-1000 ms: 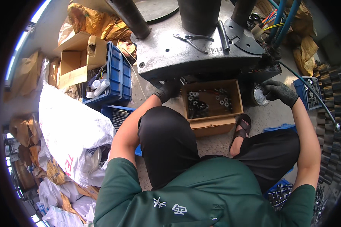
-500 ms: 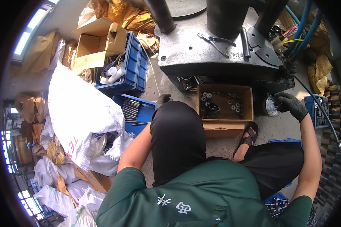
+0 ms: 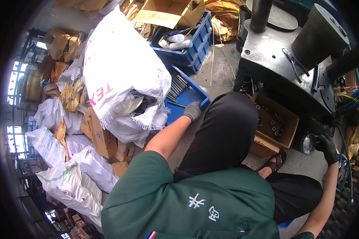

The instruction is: Operating a manual press machine to assemble small metal components by pressing a circular part onto a shaft.

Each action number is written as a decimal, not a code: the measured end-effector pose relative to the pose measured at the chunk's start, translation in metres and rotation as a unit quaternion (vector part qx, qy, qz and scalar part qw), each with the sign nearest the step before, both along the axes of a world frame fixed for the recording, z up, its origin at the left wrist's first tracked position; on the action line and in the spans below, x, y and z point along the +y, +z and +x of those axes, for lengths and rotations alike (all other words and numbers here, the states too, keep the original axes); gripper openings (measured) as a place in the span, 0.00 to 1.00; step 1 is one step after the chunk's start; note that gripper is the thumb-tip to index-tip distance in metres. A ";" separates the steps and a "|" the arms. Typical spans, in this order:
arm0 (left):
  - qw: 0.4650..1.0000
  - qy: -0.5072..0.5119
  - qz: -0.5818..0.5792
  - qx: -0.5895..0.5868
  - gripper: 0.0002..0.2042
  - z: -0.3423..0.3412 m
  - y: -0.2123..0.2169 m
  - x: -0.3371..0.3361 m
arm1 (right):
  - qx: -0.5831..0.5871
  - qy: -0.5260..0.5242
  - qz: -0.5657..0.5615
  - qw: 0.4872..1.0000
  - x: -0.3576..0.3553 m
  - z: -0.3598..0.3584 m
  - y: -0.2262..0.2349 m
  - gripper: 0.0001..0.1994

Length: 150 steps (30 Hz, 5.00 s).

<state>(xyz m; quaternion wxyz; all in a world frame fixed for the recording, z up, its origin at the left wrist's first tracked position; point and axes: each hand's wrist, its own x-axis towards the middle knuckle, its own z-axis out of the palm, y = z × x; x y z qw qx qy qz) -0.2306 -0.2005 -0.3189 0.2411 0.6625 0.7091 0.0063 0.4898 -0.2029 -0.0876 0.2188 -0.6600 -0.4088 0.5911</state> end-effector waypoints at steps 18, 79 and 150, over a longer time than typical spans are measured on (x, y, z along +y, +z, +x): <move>0.968 -0.110 -0.173 0.143 0.24 -0.096 0.034 -0.274 | -0.011 -0.001 0.023 1.000 -0.006 0.007 0.000 0.25; 0.979 0.168 -0.041 0.109 0.16 -0.139 -0.130 -0.125 | -0.214 0.050 -0.101 0.970 -0.006 -0.035 0.034 0.22; 0.961 -0.088 0.209 -0.159 0.32 0.271 0.297 0.235 | -0.091 0.134 0.228 0.960 0.066 -0.199 0.111 0.23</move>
